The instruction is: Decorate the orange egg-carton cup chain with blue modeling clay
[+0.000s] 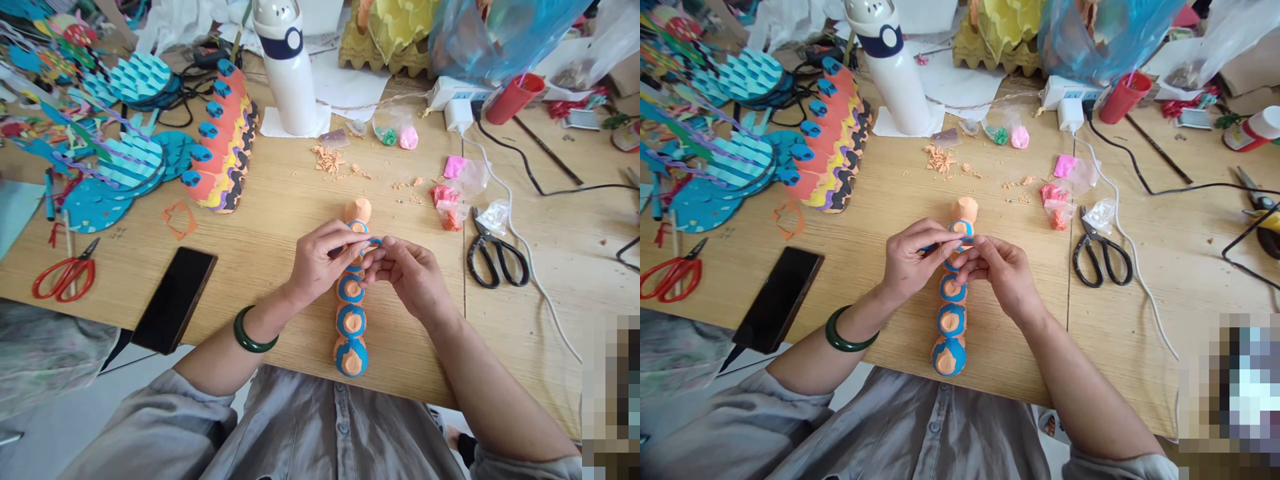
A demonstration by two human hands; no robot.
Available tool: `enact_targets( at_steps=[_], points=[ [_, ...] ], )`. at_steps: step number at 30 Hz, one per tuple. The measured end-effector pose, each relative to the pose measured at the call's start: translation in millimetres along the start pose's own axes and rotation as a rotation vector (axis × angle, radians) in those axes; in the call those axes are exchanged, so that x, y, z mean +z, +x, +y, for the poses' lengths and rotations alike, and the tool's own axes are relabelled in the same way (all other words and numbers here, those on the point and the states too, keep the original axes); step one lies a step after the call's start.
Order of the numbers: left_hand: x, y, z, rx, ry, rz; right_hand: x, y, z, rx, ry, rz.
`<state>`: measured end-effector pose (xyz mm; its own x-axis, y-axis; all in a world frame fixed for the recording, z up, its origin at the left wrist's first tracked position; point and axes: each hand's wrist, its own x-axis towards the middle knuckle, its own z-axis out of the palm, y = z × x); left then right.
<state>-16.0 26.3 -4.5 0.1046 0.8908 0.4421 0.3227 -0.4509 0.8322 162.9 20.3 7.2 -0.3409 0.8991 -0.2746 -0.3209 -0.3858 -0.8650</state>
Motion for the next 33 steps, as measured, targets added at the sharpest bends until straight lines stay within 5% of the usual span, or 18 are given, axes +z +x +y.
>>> enact_targets(
  at_steps=[13,25,33],
  points=[
    [-4.8,4.0,1.0,-0.057,-0.044,-0.091,-3.7,1.8,5.0,-0.037,-0.076,0.043],
    [-0.7,1.4,0.7,-0.053,-0.004,-0.033,1.1,-2.6,2.4,-0.045,-0.201,0.047],
    [-1.3,3.1,1.1,-0.067,-0.001,-0.036,3.8,-2.5,5.5,-0.283,-0.210,0.150]
  ],
)
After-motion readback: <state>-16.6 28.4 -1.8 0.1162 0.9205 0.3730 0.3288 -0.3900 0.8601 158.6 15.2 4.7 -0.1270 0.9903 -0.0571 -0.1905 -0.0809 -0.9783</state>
